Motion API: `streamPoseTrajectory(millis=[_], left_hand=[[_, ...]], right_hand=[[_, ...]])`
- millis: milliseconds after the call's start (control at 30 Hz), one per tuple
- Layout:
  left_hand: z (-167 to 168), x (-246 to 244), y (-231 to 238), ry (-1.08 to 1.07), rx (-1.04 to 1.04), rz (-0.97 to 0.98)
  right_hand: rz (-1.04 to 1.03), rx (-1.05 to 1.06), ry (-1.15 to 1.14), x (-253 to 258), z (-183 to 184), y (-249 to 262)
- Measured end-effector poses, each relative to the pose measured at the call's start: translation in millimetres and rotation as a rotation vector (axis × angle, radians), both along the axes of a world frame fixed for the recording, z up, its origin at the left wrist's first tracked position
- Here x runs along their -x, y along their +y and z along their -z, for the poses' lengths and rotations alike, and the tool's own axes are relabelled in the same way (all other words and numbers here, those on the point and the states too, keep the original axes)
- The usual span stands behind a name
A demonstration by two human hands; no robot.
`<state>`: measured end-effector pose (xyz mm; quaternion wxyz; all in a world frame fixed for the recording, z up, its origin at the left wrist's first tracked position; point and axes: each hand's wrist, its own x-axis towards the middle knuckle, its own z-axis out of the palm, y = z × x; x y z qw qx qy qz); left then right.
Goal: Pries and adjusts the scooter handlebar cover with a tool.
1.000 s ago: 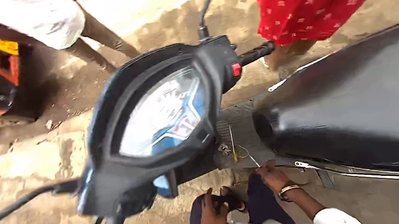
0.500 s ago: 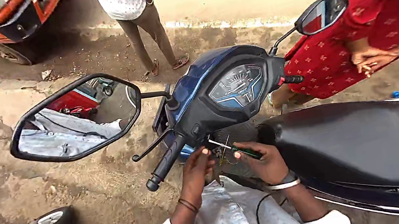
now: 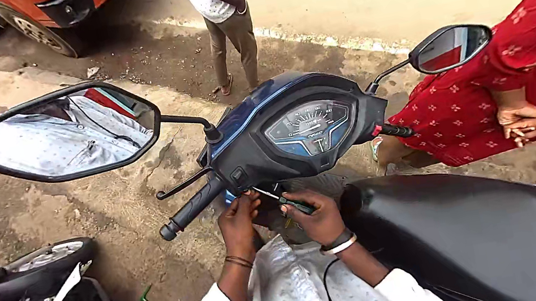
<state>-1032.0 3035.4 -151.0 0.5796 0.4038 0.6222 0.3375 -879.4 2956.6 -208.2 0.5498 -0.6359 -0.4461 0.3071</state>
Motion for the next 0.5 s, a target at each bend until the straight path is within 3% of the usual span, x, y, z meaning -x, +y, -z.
streamPoseTrajectory(millis=[233,500], left_hand=[[8,-5,7,0.063,-0.042,-0.105],[10,-2,5,0.059,-0.134,-0.052]], right_hand=[[0.04,-0.026,0.017,13,10,-5],[0.088,-0.082,0.016,19,15,-3]])
